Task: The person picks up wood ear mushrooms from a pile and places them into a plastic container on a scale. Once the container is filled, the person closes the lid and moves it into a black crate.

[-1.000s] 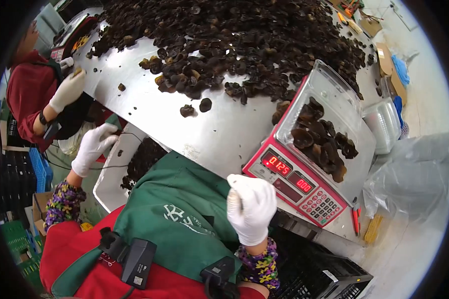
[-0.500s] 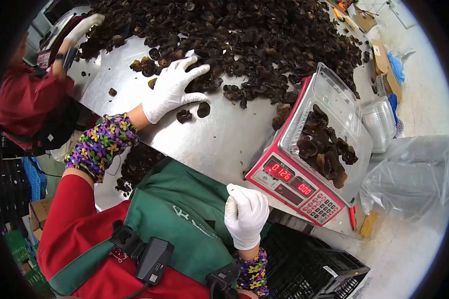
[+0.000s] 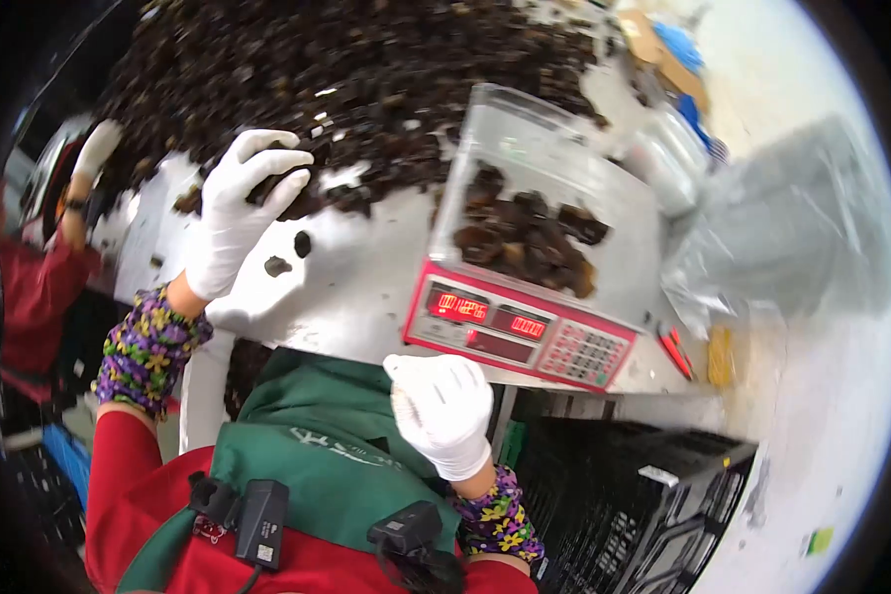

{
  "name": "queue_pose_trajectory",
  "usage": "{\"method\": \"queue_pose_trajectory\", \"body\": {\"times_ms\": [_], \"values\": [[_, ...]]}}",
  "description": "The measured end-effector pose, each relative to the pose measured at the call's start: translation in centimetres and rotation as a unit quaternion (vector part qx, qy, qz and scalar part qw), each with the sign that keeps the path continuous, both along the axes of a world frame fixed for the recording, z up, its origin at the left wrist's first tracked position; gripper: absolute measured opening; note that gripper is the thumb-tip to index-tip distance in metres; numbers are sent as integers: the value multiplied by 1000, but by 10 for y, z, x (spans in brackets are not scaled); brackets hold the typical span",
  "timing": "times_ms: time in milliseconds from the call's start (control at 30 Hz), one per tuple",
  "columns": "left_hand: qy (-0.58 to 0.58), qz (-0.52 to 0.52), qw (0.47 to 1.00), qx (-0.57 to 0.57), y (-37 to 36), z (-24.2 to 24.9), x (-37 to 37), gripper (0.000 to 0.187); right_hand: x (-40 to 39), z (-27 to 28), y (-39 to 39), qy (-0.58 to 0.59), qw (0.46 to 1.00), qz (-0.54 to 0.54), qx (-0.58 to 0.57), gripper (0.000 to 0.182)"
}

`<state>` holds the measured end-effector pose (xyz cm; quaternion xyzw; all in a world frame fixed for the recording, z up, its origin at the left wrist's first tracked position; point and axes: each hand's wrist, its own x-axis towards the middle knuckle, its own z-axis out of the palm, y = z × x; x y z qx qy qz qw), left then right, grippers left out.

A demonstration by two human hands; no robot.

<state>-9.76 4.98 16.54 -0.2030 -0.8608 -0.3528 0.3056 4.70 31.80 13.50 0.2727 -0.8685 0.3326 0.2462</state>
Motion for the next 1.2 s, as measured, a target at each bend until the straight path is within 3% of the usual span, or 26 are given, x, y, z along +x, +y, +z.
{"method": "queue_pose_trajectory", "body": {"times_ms": [33,133,267,333,367,400,500,567,833,967,1200], "values": [[-19,-38,999,11,18,12,-2,19,1,1,5,5,1000,-4,0,34],[66,-136,988,6,80,46,-16,20,6,5,14,23,999,-41,-19,21],[83,-233,969,-3,158,58,-31,21,19,-3,34,25,996,-78,-33,28],[45,-247,967,-50,185,51,-34,25,24,-7,44,27,995,-96,-30,27],[-28,-258,960,-102,191,46,-36,30,27,-8,49,21,994,-105,-28,27],[-83,-255,944,-194,194,44,-39,39,30,-9,53,13,993,-114,-27,27],[-15,-244,947,-211,194,33,-41,51,33,-8,67,23,991,-132,-21,29],[-12,-242,958,-154,184,48,-35,59,32,-8,76,27,989,-145,-25,29],[-114,-156,978,83,122,41,-17,28,16,-4,85,35,987,-149,-41,29],[-141,-140,977,78,99,22,-12,28,2,7,80,43,989,-137,-35,29],[-161,-162,970,80,101,28,-10,30,-18,28,77,64,984,-164,11,30]]}}
